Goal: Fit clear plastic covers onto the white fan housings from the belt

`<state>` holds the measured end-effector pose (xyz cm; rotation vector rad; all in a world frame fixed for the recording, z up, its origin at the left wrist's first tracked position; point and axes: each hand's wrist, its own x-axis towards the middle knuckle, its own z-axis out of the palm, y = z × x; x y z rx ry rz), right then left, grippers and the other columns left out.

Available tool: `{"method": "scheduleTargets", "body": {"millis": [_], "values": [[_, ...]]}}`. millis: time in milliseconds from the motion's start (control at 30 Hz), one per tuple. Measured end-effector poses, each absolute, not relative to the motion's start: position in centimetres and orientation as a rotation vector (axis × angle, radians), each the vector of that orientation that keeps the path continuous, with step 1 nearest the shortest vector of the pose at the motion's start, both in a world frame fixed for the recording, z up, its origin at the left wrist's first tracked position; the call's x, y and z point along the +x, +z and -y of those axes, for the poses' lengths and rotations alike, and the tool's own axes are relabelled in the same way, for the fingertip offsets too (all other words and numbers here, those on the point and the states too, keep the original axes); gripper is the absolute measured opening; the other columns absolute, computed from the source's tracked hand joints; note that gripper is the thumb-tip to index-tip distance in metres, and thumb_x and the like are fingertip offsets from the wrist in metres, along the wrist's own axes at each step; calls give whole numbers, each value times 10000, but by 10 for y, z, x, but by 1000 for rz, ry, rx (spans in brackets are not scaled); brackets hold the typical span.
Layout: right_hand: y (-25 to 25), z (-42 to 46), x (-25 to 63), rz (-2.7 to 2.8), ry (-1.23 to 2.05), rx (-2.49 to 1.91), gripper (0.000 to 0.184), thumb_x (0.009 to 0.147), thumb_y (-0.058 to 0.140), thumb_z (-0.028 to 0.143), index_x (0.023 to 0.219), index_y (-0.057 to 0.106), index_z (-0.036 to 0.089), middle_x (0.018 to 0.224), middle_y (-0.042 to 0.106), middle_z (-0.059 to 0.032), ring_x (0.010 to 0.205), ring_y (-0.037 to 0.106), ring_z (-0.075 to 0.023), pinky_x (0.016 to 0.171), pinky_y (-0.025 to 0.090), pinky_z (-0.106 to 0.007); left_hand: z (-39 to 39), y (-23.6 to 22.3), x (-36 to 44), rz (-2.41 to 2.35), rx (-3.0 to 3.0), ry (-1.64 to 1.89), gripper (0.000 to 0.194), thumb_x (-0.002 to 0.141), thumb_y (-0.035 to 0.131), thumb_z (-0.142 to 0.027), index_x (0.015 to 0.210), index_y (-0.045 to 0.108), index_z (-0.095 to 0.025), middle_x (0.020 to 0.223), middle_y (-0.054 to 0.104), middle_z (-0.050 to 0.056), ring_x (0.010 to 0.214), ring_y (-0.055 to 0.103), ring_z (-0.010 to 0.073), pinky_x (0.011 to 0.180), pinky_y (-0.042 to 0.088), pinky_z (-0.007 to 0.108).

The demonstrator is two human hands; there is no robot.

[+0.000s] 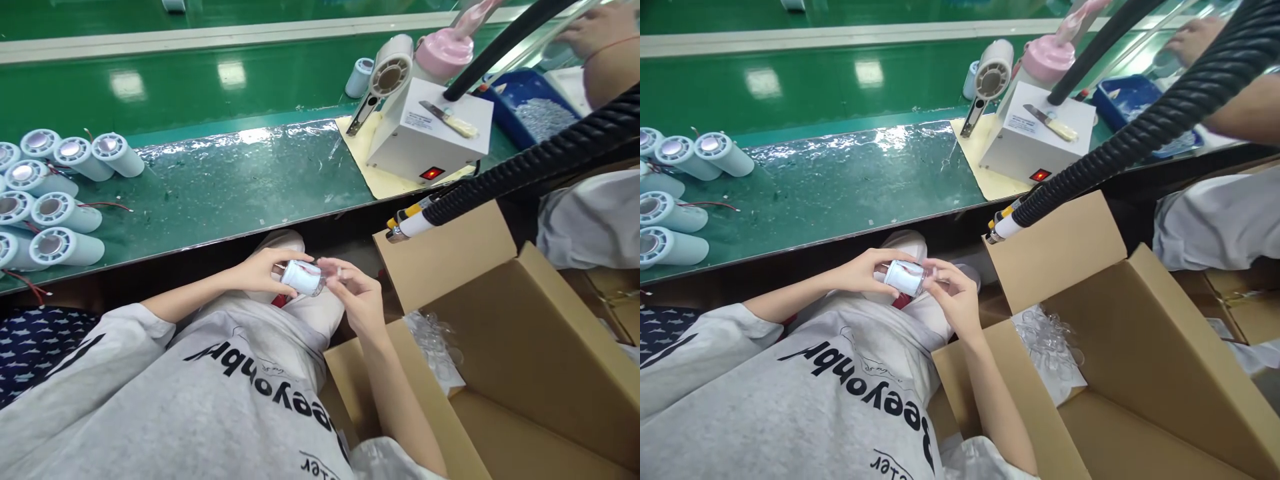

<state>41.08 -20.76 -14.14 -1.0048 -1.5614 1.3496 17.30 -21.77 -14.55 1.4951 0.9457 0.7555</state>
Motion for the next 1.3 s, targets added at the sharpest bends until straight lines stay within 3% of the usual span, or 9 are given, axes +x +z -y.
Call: {"method": "scheduleTargets", "body": {"millis": [67, 200, 400, 567, 867, 1067, 1300], "values": [[-138, 210, 414, 1803, 1194, -944, 240, 800, 868, 403, 974, 795, 254, 1278, 740, -111, 1224, 694, -312, 1091, 542, -493, 221, -137, 175, -977, 1373, 766, 711, 710, 891, -370, 1359, 657, -195, 1367, 675, 147, 1108, 691, 251, 882, 572, 327], [-134, 217, 420, 2006, 1035, -915, 279, 863, 819, 368, 1108, 752, 255, 1337, 716, -116, 1240, 692, -312, 1079, 562, -486, 224, -127, 174, -978, 1336, 729, 717, 713, 888, -396, 1363, 661, -196, 1310, 706, 137, 959, 711, 213, 770, 558, 283], [-131, 225, 423, 1860, 1227, -929, 375, 831, 855, 413, 1143, 713, 259, 1256, 744, -102, 1211, 701, -303, 1012, 609, -458, 227, -122, 169, -816, 1406, 757, 727, 719, 895, -291, 1402, 647, -275, 1503, 599, 122, 1327, 607, 310, 978, 566, 362], [-123, 228, 423, 1721, 1404, -981, 393, 802, 879, 407, 1128, 702, 278, 1170, 750, -49, 1096, 724, -237, 930, 646, -377, 231, -119, 169, -779, 1436, 776, 719, 743, 880, -257, 1418, 634, -295, 1503, 599, 115, 1382, 569, 309, 1037, 551, 395], [-118, 227, 420, 1542, 1647, -1051, 462, 798, 854, 522, 1125, 661, 260, 1179, 736, -81, 1016, 730, -241, 801, 644, -345, 232, -116, 168, -752, 1473, 796, 674, 756, 877, -275, 1393, 657, -310, 1501, 602, 113, 1401, 554, 323, 1048, 554, 417], [-115, 225, 415, 1475, 1740, -1087, 456, 819, 792, 596, 1061, 631, 245, 973, 737, -48, 816, 716, -199, 682, 637, -320, 233, -114, 166, -780, 1522, 773, 649, 765, 872, -310, 1380, 666, -304, 1479, 615, 111, 1403, 549, 327, 1036, 553, 416], [-120, 224, 407, 1220, 1910, -1173, 598, 714, 804, 738, 929, 595, 220, 708, 633, 25, 574, 650, -149, 503, 631, -293, 233, -114, 165, -769, 1545, 783, 647, 774, 866, -310, 1388, 661, -300, 1489, 612, 116, 1414, 542, 325, 1037, 555, 414]]}}
